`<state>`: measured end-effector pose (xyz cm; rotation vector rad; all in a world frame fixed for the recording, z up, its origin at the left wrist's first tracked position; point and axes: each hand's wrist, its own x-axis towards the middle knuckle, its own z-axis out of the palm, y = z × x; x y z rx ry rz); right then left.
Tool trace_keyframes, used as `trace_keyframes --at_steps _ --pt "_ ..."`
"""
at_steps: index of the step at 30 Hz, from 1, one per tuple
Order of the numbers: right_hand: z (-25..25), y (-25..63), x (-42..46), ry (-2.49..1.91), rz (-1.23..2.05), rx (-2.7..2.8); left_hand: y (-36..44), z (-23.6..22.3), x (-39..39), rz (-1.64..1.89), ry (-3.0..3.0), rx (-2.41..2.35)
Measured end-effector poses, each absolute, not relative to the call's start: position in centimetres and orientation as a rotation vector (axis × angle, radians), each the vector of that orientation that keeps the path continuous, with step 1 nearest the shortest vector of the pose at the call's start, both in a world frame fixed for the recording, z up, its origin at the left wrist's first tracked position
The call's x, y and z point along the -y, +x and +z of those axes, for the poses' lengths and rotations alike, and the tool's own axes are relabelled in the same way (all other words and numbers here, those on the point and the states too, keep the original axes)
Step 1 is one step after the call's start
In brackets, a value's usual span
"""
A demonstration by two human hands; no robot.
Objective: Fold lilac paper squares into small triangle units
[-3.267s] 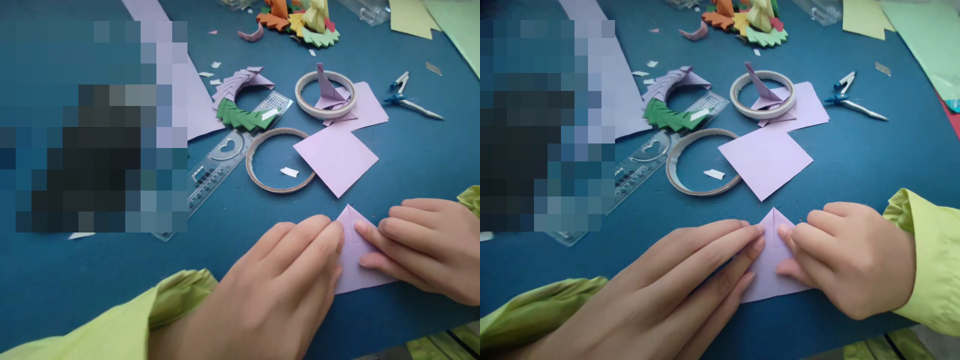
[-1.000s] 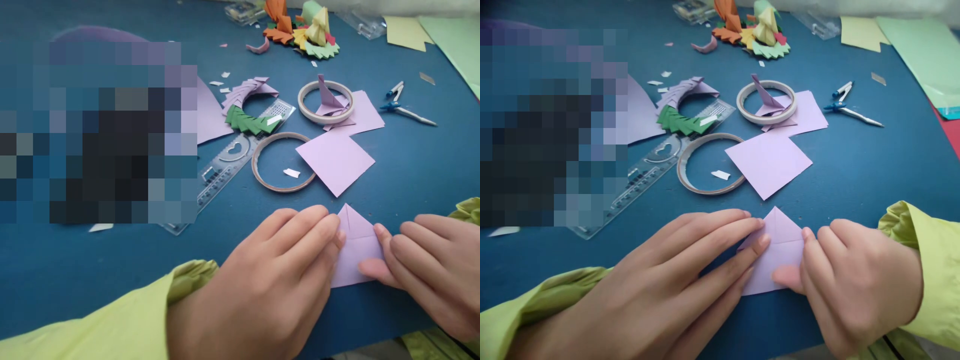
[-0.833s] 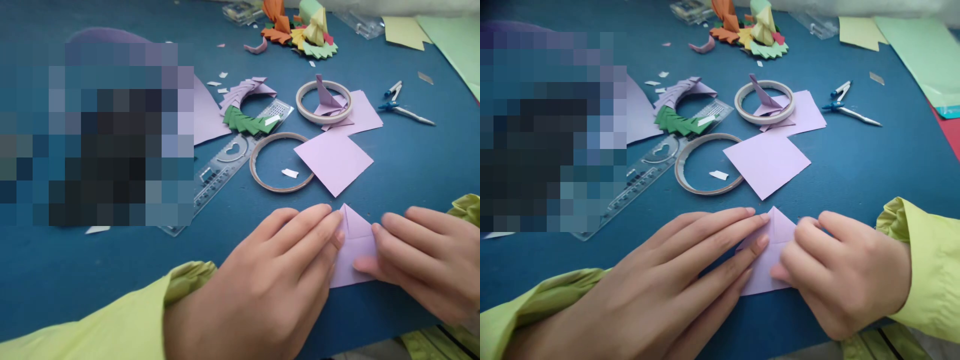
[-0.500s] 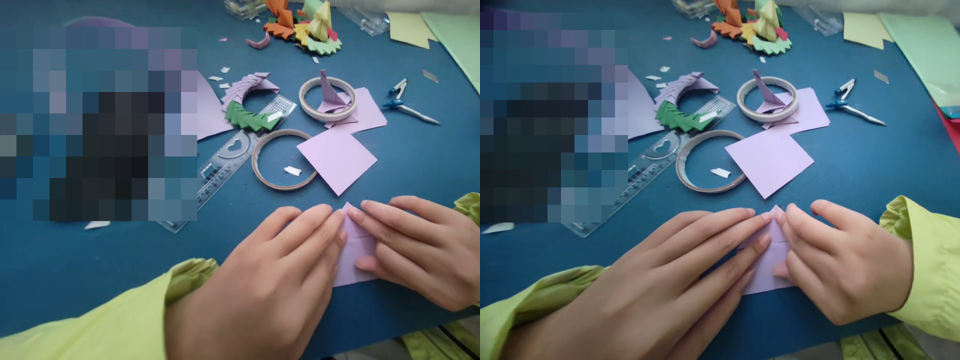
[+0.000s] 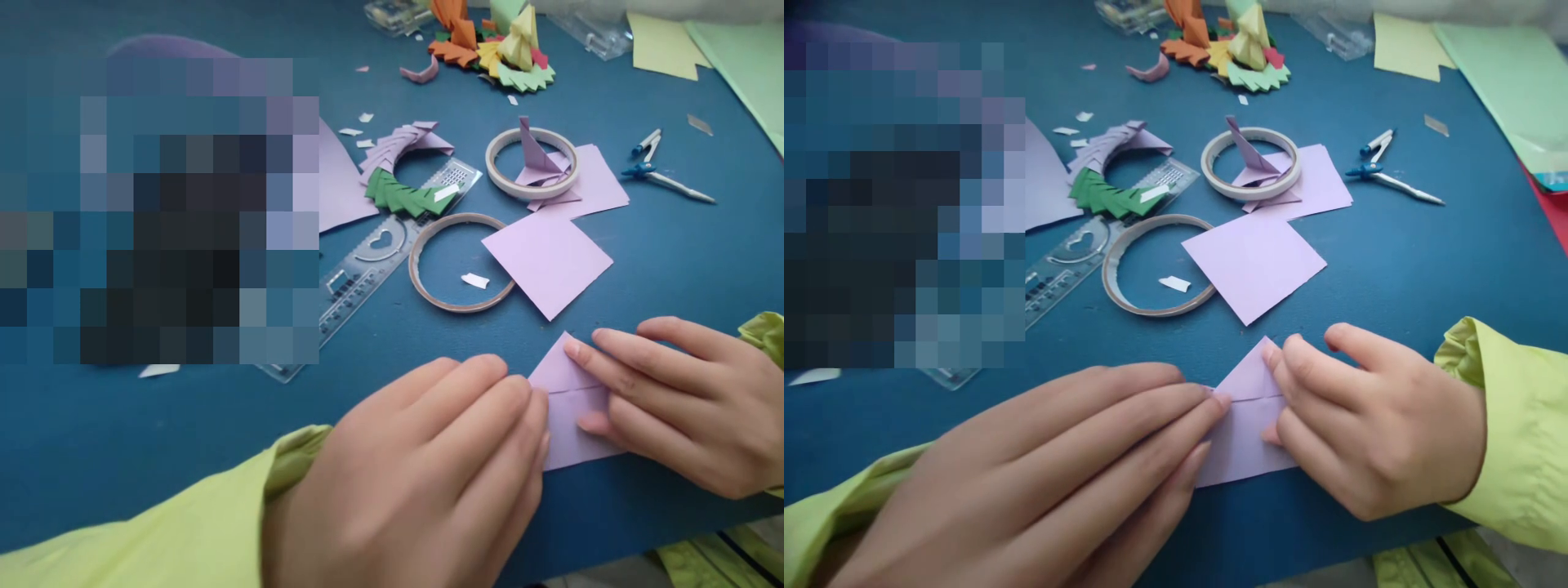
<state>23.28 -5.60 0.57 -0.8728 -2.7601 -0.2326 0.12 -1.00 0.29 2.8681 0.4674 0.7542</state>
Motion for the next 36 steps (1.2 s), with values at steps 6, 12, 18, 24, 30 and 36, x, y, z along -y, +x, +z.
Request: trace_keyframes --at_steps 6,12,18,24,30,36 --pt "0.2 23.3 5.0 -0.897 -0.161 2.656 0.5 0.3 0.3 0.646 2.962 -0.488" --pt "0.2 24.0 3.5 -0.799 0.089 2.668 0.3 -0.3 0.3 0.595 2.919 -0.458" --pt "0.3 24.1 3.2 -0.816 0.203 2.616 0.5 -0.5 0.7 0.544 2.820 -0.425" --pt "0.2 24.0 3.4 -0.830 0.176 2.615 0.5 -0.2 0.8 0.416 2.845 -0.388" --pt "0.2 24.3 3.2 -0.803 0.234 2.619 0.3 -0.2 0.8 0.435 2.890 -0.402" --pt "0.4 24.2 3.1 -0.825 0.224 2.661 0.4 -0.3 1.0 0.429 2.969 -0.365"
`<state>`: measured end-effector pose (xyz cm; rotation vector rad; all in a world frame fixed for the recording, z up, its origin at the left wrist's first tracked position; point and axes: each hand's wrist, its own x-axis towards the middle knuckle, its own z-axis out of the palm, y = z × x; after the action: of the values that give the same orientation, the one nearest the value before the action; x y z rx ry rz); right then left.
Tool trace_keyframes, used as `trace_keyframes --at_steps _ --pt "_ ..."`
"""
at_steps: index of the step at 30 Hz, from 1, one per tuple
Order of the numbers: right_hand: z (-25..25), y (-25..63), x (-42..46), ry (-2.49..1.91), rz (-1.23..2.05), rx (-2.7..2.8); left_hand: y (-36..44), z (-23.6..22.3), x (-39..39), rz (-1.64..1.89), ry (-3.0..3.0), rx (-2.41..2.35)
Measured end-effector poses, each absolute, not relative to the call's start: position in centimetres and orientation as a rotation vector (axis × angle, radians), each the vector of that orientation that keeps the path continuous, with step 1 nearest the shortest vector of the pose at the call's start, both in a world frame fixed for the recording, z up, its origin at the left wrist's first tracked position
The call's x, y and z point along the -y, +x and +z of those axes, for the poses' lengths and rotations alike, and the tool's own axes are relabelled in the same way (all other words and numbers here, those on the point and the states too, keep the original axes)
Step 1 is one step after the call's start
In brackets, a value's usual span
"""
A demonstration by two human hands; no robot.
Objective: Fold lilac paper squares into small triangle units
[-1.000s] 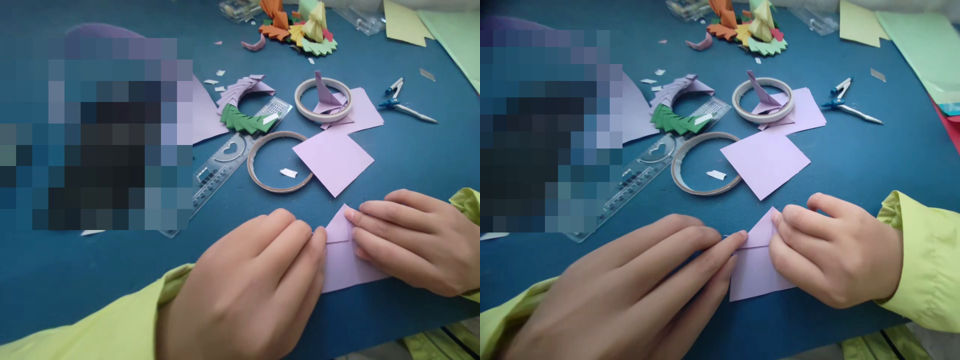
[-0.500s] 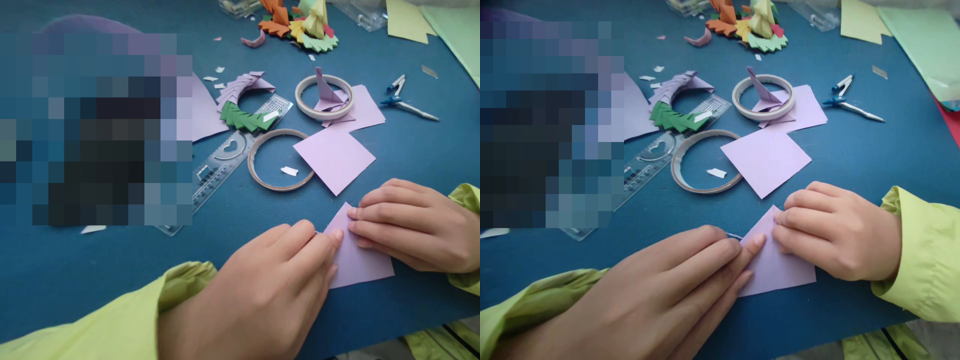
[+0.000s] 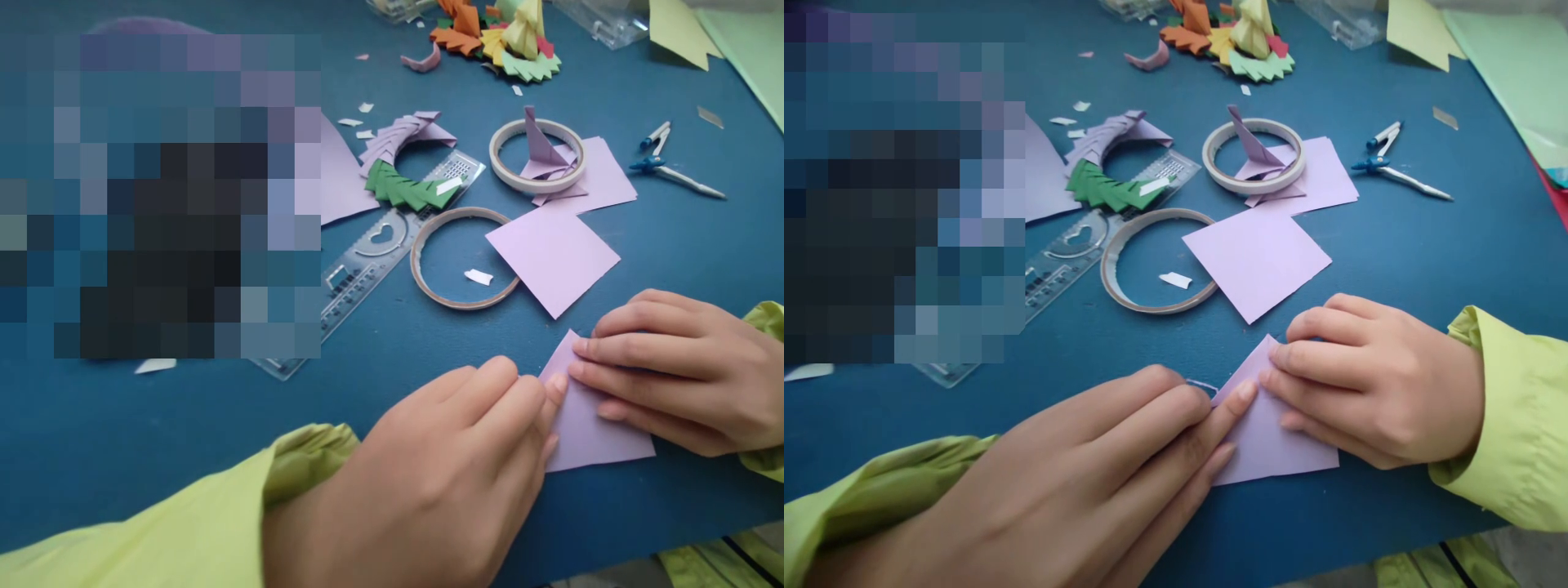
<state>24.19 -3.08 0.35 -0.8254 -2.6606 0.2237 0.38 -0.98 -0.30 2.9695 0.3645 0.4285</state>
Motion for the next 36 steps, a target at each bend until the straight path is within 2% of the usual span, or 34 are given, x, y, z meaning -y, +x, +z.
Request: trace_keyframes --at_steps 11,18,24,32,33,36 --pt "0.6 23.8 3.3 -0.839 0.106 2.677 0.5 0.2 -0.1 0.539 2.790 -0.571" --pt "0.7 23.6 3.3 -0.847 0.117 2.668 0.8 -0.2 -0.5 0.442 2.929 -0.554" --pt "0.8 23.6 3.3 -0.839 0.115 2.693 0.9 -0.1 -0.6 0.500 3.057 -0.453" --pt "0.7 23.8 3.4 -0.810 0.105 2.683 -0.1 0.6 0.6 0.667 2.942 -0.441" --pt "0.7 23.8 3.4 -0.802 0.103 2.681 -0.4 0.6 0.8 0.628 2.968 -0.298" --pt "0.4 23.9 3.6 -0.764 0.100 2.700 -0.6 0.7 1.0 0.581 2.946 -0.345"
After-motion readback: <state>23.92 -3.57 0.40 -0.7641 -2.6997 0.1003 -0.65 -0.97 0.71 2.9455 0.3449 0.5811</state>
